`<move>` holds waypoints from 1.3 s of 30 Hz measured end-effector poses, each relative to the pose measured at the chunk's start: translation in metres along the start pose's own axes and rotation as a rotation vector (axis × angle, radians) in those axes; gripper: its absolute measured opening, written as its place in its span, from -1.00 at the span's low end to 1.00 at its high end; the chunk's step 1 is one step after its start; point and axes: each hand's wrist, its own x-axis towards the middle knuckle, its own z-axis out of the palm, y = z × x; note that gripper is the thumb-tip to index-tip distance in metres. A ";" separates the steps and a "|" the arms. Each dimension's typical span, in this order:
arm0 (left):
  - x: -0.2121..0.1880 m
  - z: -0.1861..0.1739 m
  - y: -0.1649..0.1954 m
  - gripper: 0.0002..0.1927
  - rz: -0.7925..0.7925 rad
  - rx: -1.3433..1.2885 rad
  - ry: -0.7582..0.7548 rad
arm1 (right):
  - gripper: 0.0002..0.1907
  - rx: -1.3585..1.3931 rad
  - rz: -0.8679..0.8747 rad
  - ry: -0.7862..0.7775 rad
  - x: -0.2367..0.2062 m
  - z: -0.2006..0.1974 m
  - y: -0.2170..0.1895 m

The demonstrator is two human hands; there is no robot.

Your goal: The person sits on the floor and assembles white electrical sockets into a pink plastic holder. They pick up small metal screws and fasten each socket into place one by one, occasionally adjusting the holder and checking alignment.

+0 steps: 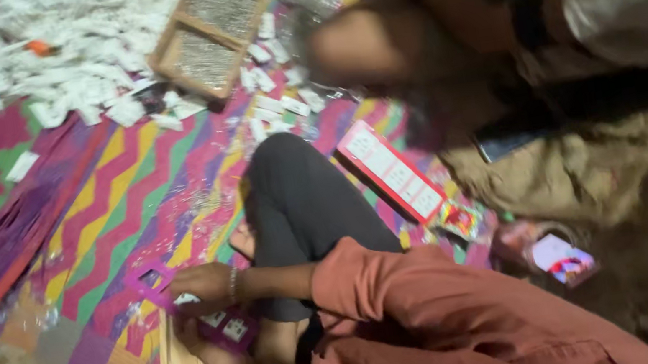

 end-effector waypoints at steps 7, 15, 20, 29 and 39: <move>0.014 -0.009 -0.011 -0.62 0.001 -0.114 0.077 | -0.82 -0.099 0.278 -0.052 0.000 0.047 0.022; 0.034 -0.031 -0.015 -0.61 -0.023 -0.278 0.076 | -0.72 -0.037 0.046 -0.318 0.017 0.053 0.058; 0.046 -0.032 -0.035 -0.56 -0.102 -0.306 0.097 | -0.81 -0.069 0.109 -0.236 0.021 0.058 0.057; 0.050 -0.037 -0.035 -0.58 -0.154 -0.464 0.073 | -0.77 -0.067 -0.052 -0.211 0.024 0.062 0.047; 0.034 -0.031 -0.001 -0.51 -0.028 -0.413 0.063 | -0.81 -0.018 -0.092 -0.218 0.024 0.059 0.046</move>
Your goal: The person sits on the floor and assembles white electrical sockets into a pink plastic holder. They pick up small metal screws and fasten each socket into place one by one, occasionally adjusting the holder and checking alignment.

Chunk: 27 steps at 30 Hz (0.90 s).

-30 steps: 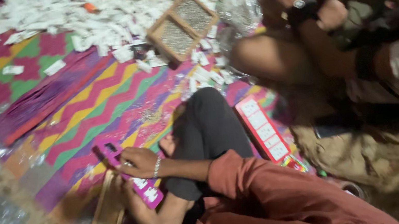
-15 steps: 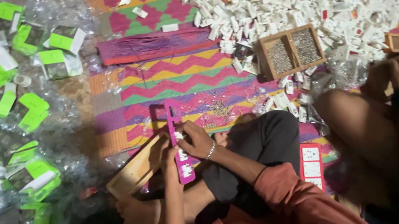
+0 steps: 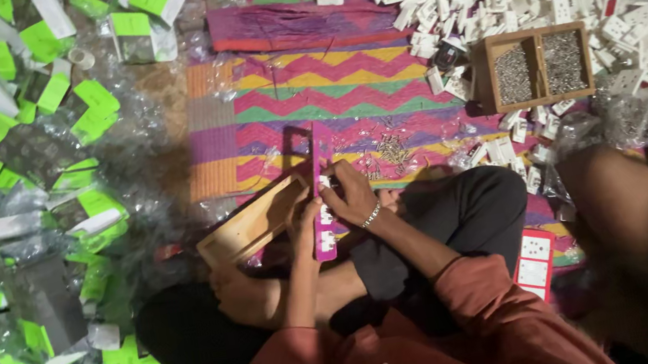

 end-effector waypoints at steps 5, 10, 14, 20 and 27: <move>0.001 0.000 -0.003 -0.50 -0.098 0.081 0.024 | -0.84 -0.023 0.108 0.028 -0.001 0.005 0.002; 0.003 0.003 -0.005 -0.52 0.059 -0.020 -0.002 | -0.81 0.009 0.024 0.006 -0.002 0.004 0.003; 0.002 0.004 0.001 -0.50 -0.054 -0.004 0.035 | -0.83 0.005 0.037 0.002 0.005 0.004 -0.002; 0.004 0.008 0.001 -0.49 -0.091 -0.018 0.005 | -0.85 0.043 0.115 0.017 0.007 -0.001 -0.008; 0.006 -0.003 -0.011 -0.50 0.000 0.026 -0.027 | -0.84 -0.060 -0.012 0.021 0.006 0.004 -0.005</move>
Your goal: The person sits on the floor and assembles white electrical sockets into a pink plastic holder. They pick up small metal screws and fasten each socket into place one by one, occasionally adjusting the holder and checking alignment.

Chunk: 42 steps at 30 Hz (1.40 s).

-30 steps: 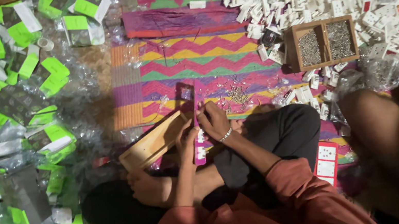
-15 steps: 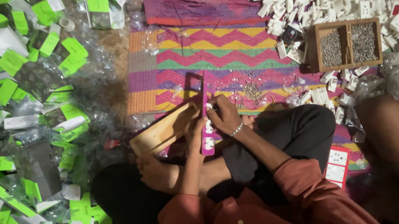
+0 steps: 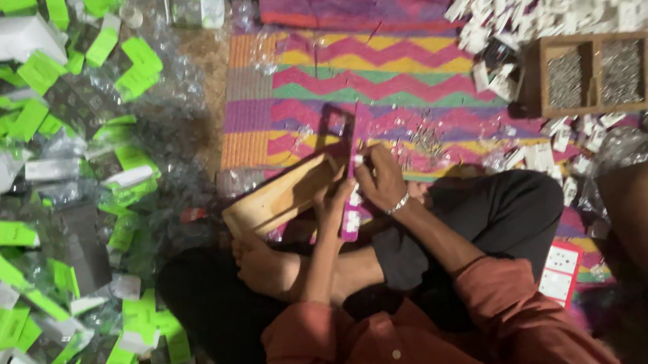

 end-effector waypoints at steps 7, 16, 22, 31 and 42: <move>-0.003 0.013 0.002 -0.50 0.222 0.337 -0.023 | -0.87 0.075 0.176 0.001 -0.018 0.011 0.029; -0.021 0.014 0.042 -0.55 0.935 1.039 0.003 | -0.76 0.229 0.489 0.037 0.004 -0.030 0.091; -0.017 0.012 0.038 -0.57 0.934 1.114 0.013 | -0.59 -0.464 0.183 -0.441 0.036 -0.107 0.112; -0.013 0.010 0.025 -0.20 0.722 1.287 0.072 | -0.54 -0.466 0.207 -0.716 0.026 -0.072 0.148; -0.003 0.016 0.021 0.10 0.445 1.566 0.249 | -0.62 -0.653 0.384 0.050 0.086 -0.170 0.195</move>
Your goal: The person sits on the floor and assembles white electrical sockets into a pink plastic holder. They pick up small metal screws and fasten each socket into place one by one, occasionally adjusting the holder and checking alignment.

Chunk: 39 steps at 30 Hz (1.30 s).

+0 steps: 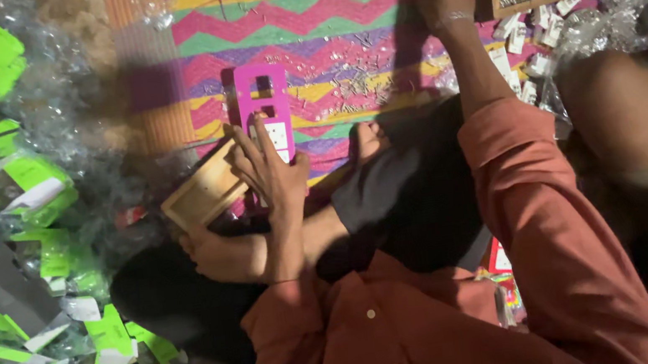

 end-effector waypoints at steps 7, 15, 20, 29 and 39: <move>0.008 -0.001 0.009 0.11 -0.067 -0.074 -0.019 | -0.78 0.209 0.146 -0.009 -0.004 0.016 -0.005; 0.002 -0.004 0.009 0.08 0.035 -0.085 -0.039 | -0.90 0.963 0.158 -0.382 -0.049 -0.015 -0.066; -0.005 0.000 0.006 0.09 0.052 -0.105 -0.047 | -0.84 1.010 0.028 -0.566 -0.125 0.010 -0.116; -0.016 0.008 -0.004 0.06 0.171 -0.138 -0.045 | -0.74 0.980 -0.075 -0.575 -0.152 0.025 -0.155; -0.015 0.011 -0.015 -0.02 0.174 -0.359 0.111 | -0.93 0.484 -0.148 -0.302 -0.104 0.016 -0.081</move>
